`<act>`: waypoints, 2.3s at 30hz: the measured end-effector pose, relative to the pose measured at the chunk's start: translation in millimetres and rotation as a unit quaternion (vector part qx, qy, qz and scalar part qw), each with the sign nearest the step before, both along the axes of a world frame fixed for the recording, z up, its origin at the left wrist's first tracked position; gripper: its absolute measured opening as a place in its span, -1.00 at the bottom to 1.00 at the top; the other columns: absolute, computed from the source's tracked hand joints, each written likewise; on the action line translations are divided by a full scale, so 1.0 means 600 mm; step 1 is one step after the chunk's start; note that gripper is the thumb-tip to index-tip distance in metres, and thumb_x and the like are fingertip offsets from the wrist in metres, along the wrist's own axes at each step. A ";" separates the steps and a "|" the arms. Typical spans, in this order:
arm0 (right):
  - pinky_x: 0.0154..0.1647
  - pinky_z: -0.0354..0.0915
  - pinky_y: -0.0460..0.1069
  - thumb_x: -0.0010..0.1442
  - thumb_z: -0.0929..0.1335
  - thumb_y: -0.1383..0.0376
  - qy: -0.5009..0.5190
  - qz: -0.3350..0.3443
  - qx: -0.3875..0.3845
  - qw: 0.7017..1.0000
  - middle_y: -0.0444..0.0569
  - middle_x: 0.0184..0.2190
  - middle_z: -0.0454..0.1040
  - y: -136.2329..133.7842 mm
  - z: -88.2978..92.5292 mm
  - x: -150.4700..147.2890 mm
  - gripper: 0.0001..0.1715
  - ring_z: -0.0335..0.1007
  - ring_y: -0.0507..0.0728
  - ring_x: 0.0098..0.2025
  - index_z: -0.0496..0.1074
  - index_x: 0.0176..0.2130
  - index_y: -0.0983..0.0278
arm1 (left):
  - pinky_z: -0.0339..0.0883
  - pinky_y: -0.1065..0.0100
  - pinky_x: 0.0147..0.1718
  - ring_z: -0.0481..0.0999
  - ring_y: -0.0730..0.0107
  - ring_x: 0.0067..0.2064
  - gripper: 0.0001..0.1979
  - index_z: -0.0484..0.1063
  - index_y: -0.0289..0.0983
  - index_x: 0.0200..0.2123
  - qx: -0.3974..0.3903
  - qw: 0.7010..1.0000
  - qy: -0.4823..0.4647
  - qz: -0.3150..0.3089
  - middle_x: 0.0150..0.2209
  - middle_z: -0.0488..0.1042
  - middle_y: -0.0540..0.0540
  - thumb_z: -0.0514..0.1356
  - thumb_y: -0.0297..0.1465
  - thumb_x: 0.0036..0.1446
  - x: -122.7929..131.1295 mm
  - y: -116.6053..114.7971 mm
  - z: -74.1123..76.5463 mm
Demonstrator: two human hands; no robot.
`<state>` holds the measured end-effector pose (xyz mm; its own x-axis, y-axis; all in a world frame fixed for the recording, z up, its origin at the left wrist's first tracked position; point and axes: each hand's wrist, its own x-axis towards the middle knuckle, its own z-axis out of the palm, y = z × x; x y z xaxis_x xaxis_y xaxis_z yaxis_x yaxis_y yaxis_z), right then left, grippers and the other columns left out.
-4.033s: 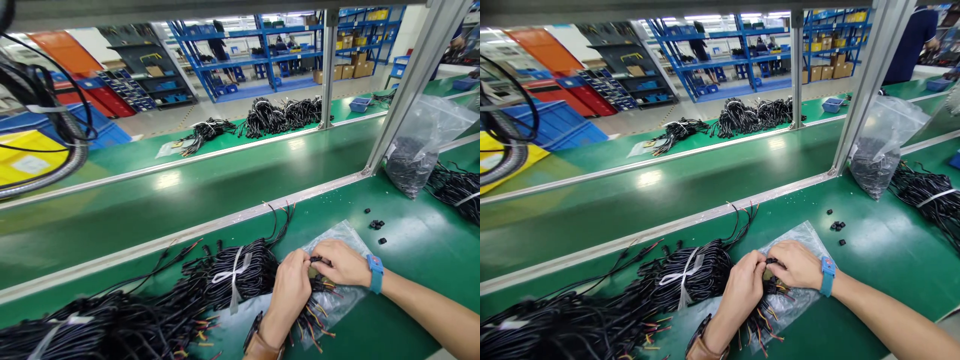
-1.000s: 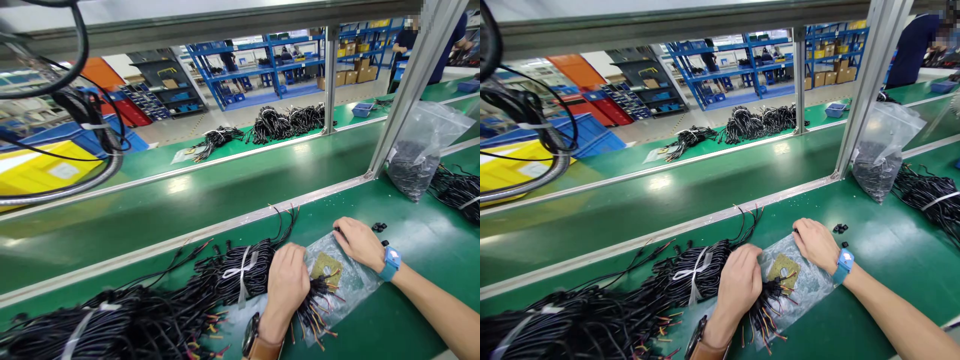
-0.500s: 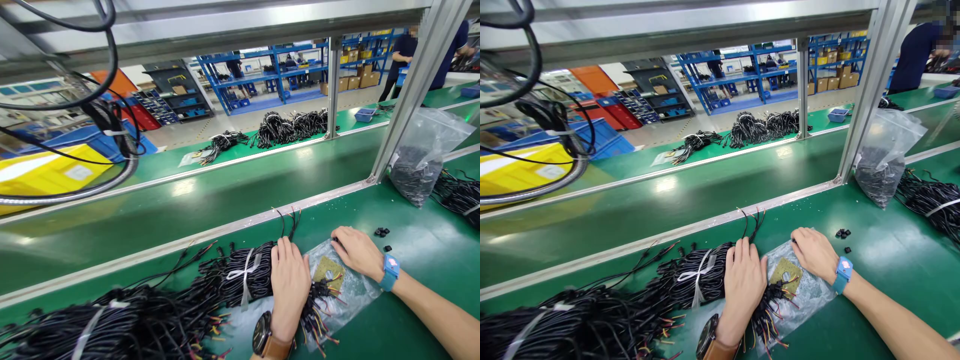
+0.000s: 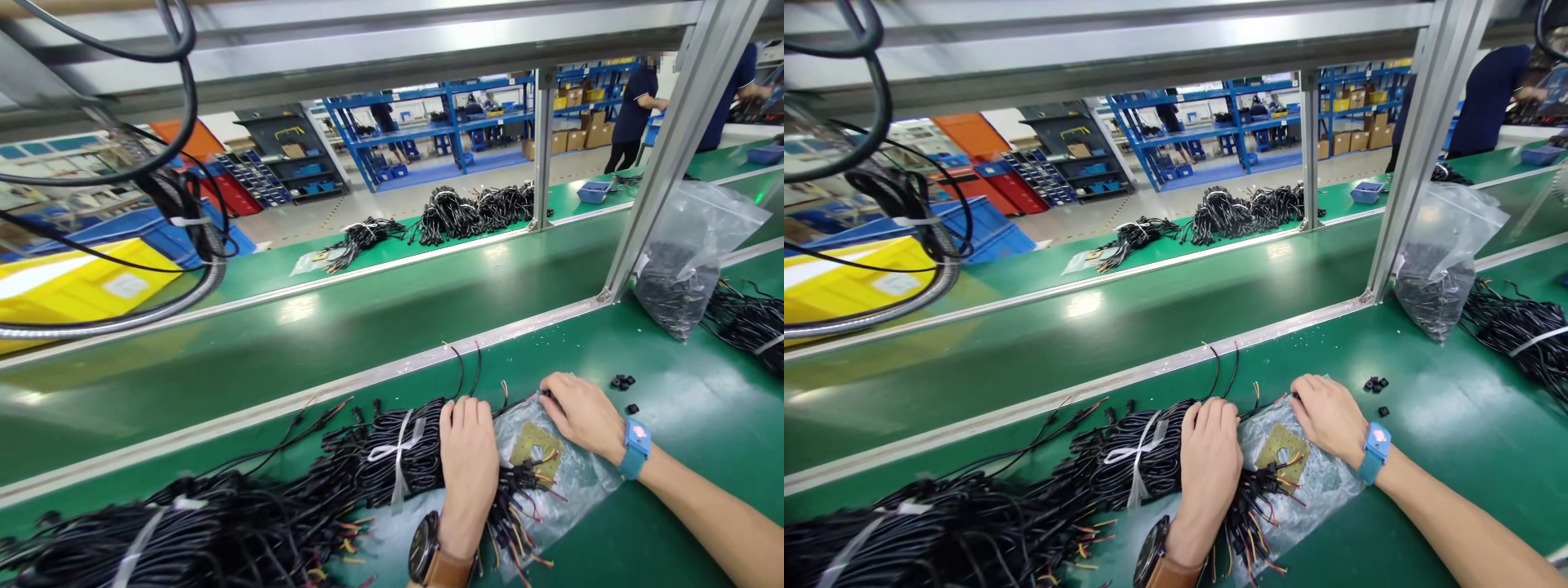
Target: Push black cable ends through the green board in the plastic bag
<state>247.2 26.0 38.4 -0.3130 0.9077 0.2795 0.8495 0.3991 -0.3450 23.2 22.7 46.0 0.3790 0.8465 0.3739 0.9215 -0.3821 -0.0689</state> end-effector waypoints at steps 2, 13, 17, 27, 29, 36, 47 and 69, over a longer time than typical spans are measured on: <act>-0.20 0.21 0.05 0.44 0.23 0.32 0.008 -0.008 0.008 1.000 -0.03 -0.28 0.49 0.000 0.002 0.001 -0.90 0.41 0.19 -0.25 0.32 -0.16 0.23 | 0.20 0.02 0.16 0.45 0.16 -0.11 -0.71 0.40 -0.30 -0.27 -0.003 0.999 -0.029 -0.016 -0.29 0.42 -0.12 -0.05 -0.69 0.28 -0.005 -0.001 -0.001; -0.21 0.24 0.07 0.44 0.22 0.31 0.012 -0.007 0.005 1.000 -0.02 -0.27 0.50 -0.001 0.005 0.000 -0.88 0.43 0.21 -0.24 0.32 -0.15 0.24 | 0.22 0.24 -0.27 0.39 0.25 -0.32 -0.82 0.35 -0.24 -0.25 -0.168 0.972 -0.023 -0.165 -0.36 0.43 -0.02 0.04 -0.59 0.36 -0.025 -0.005 0.028; -0.20 0.24 0.07 0.45 0.22 0.31 0.008 -0.008 -0.007 1.000 -0.01 -0.26 0.50 -0.001 0.007 -0.001 -0.89 0.43 0.22 -0.23 0.31 -0.15 0.24 | 0.20 0.23 -0.26 0.37 0.24 -0.31 -0.78 0.35 -0.24 -0.30 -0.189 0.966 -0.014 -0.177 -0.36 0.41 -0.03 0.02 -0.60 0.35 -0.023 -0.011 0.032; -0.13 0.27 0.06 0.45 0.21 0.32 0.126 0.123 -0.068 0.982 0.02 -0.20 0.48 -0.025 0.033 -0.010 -0.92 0.40 0.20 -0.17 0.27 -0.10 0.23 | 0.24 0.19 -0.24 0.35 0.23 -0.28 -0.76 0.37 -0.25 -0.35 -0.202 0.971 0.021 -0.123 -0.27 0.36 -0.07 0.05 -0.67 0.27 -0.007 -0.020 0.019; -0.11 0.27 0.07 0.44 0.22 0.31 0.118 0.174 -0.089 0.974 0.02 -0.18 0.46 -0.030 0.038 -0.012 -0.92 0.38 0.20 -0.16 0.28 -0.10 0.23 | 0.25 0.20 -0.24 0.36 0.23 -0.28 -0.75 0.37 -0.24 -0.35 -0.201 0.972 0.018 -0.120 -0.28 0.35 -0.06 0.05 -0.66 0.28 -0.008 -0.019 0.018; -0.03 0.26 0.14 0.41 0.25 0.31 0.026 0.220 -0.095 0.970 0.04 -0.15 0.43 -0.035 0.048 -0.020 -0.92 0.31 0.22 -0.13 0.32 -0.14 0.24 | 0.25 0.21 -0.19 0.38 0.25 -0.25 -0.78 0.36 -0.22 -0.16 -0.193 0.971 -0.026 -0.142 -0.27 0.36 0.00 0.06 -0.65 0.31 -0.010 -0.015 0.019; -0.04 0.29 0.14 0.46 0.21 0.25 0.156 0.172 -0.047 0.972 0.06 -0.15 0.46 -0.020 0.033 -0.003 -0.85 0.37 0.22 -0.10 0.32 -0.10 0.24 | 0.18 0.27 -0.29 0.37 0.31 -0.32 -0.77 0.36 -0.23 -0.36 -0.204 0.964 -0.061 -0.157 -0.36 0.38 0.00 0.08 -0.61 0.32 -0.011 -0.011 0.016; -0.04 0.26 0.12 0.43 0.22 0.24 0.102 0.224 -0.087 0.965 0.01 -0.24 0.47 -0.025 0.029 -0.013 -0.84 0.36 0.20 -0.15 0.33 -0.18 0.24 | 0.24 0.26 -0.26 0.43 0.24 -0.23 -0.88 0.34 -0.24 -0.23 -0.226 0.962 -0.042 -0.146 -0.27 0.41 -0.03 0.11 -0.56 0.34 -0.004 -0.006 0.021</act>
